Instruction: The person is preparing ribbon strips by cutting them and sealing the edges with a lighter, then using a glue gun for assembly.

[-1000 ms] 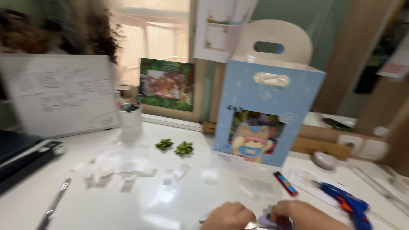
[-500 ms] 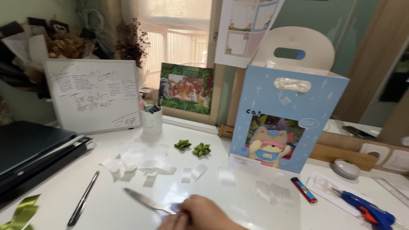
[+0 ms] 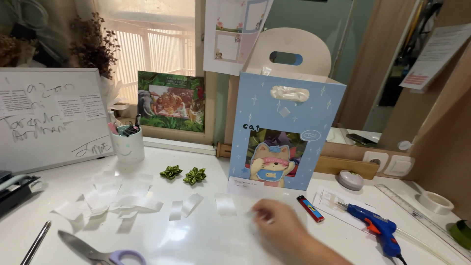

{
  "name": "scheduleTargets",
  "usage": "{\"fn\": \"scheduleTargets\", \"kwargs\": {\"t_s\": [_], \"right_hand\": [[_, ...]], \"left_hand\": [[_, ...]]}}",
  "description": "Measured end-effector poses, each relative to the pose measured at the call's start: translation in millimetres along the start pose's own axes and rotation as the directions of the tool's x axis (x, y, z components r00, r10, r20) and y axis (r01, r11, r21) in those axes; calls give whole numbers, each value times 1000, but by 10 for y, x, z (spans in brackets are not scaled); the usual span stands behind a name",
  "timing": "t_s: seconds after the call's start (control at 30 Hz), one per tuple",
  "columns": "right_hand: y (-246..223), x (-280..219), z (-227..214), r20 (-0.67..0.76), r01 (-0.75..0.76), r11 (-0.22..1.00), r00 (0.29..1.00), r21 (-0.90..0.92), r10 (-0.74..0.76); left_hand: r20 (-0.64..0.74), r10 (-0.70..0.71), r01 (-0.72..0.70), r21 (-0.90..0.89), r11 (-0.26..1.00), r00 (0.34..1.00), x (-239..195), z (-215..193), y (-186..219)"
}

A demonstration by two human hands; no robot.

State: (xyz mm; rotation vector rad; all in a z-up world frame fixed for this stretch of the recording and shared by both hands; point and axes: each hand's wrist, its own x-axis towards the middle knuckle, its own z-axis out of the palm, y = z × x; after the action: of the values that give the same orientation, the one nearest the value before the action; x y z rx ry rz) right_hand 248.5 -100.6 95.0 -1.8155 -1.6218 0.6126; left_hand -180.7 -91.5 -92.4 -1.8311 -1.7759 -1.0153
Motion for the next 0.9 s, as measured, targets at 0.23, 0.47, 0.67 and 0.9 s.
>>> {"fn": "scheduleTargets", "kwargs": {"t_s": [0.23, 0.47, 0.67, 0.9], "right_hand": [[228, 259, -243, -70, -145, 984, 988, -105, 138], [169, 146, 60, -95, -9, 993, 995, -120, -3], [611, 283, 116, -169, 214, 967, 957, -136, -235], [379, 247, 68, -61, 122, 983, 990, -134, -131]], "left_hand": [[461, -233, 185, 148, 971, 856, 405, -258, 420], [513, 55, 193, -417, 888, 857, 1285, -389, 2168], [682, 36, 14, -67, 998, 731, 1340, 741, 2716], [694, 76, -129, 24, 991, 716, 1255, 632, 2720]]}}
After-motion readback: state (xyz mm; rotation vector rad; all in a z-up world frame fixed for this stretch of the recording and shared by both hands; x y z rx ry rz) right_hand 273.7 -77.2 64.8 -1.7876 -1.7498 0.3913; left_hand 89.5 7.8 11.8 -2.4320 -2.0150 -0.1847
